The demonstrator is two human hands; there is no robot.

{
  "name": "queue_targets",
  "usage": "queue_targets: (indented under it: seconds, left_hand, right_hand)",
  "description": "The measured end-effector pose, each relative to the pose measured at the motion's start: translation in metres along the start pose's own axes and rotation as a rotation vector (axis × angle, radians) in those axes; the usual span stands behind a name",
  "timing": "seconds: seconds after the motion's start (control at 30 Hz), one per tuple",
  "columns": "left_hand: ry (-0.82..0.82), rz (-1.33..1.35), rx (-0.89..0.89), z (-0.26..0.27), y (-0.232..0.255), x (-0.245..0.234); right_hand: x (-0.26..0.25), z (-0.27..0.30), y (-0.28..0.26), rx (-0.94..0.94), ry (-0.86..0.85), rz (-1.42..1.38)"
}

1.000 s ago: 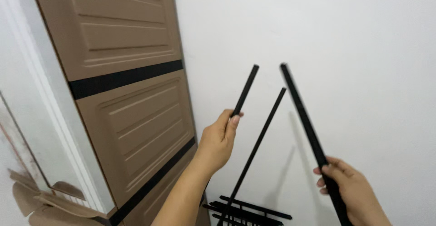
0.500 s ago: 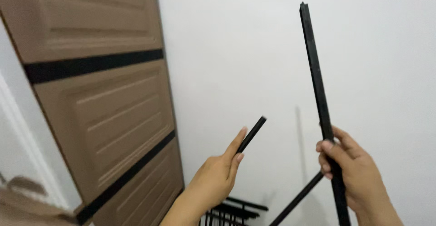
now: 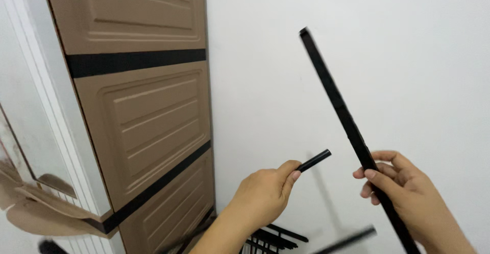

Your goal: The person assembles a black metal rack by inserting horizontal bars into vertical supports to form ladder-like frames. They repeat this process to create multiple identical frames and then stack them together against a wall.

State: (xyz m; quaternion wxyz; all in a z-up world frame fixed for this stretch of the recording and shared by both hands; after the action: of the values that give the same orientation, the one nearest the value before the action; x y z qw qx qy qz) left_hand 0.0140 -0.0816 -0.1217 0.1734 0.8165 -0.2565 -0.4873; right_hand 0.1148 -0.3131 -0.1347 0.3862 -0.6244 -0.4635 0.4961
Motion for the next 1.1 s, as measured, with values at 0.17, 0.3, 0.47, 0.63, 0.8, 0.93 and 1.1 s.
queue_targets:
  seconds: [0.17, 0.3, 0.47, 0.63, 0.8, 0.93, 1.1]
  left_hand:
    - [0.085, 0.018, 0.117, -0.004, -0.003, -0.008]
    - [-0.039, 0.028, -0.063, -0.003, -0.005, -0.010]
    - [-0.024, 0.000, -0.090, -0.005, 0.005, -0.021]
    - [-0.020, -0.027, -0.016, -0.009, 0.013, -0.029]
    - [-0.028, -0.038, 0.006, -0.008, 0.020, -0.031]
    - [-0.054, -0.039, -0.049, -0.007, 0.021, -0.033]
    - [-0.050, -0.013, -0.045, -0.007, 0.024, -0.032]
  right_hand:
    - [-0.005, -0.012, 0.003, -0.049, -0.166, 0.235]
    - [-0.007, -0.003, 0.002, 0.120, -0.104, 0.388]
    - [-0.009, -0.010, 0.014, 0.096, -0.120, 0.259]
    - [-0.009, -0.020, 0.039, 0.057, -0.211, 0.077]
    - [-0.002, -0.007, 0.032, 0.063, -0.162, 0.057]
    - [0.002, -0.001, 0.026, 0.087, -0.207, -0.032]
    - [0.003, -0.004, 0.023, 0.004, -0.162, -0.007]
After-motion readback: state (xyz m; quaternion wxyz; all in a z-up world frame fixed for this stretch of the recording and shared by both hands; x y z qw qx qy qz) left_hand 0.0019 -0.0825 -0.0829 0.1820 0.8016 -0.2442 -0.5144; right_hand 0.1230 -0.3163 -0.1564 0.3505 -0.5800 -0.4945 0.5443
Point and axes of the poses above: each hand's wrist, its own z-axis away from the middle knuckle, its own x-axis out of the palm, y = z × x, the point moved 5 cm from there along -z, towards the middle knuckle, and after that the axes turned 4 degrees about y, right-handed, at the moved point
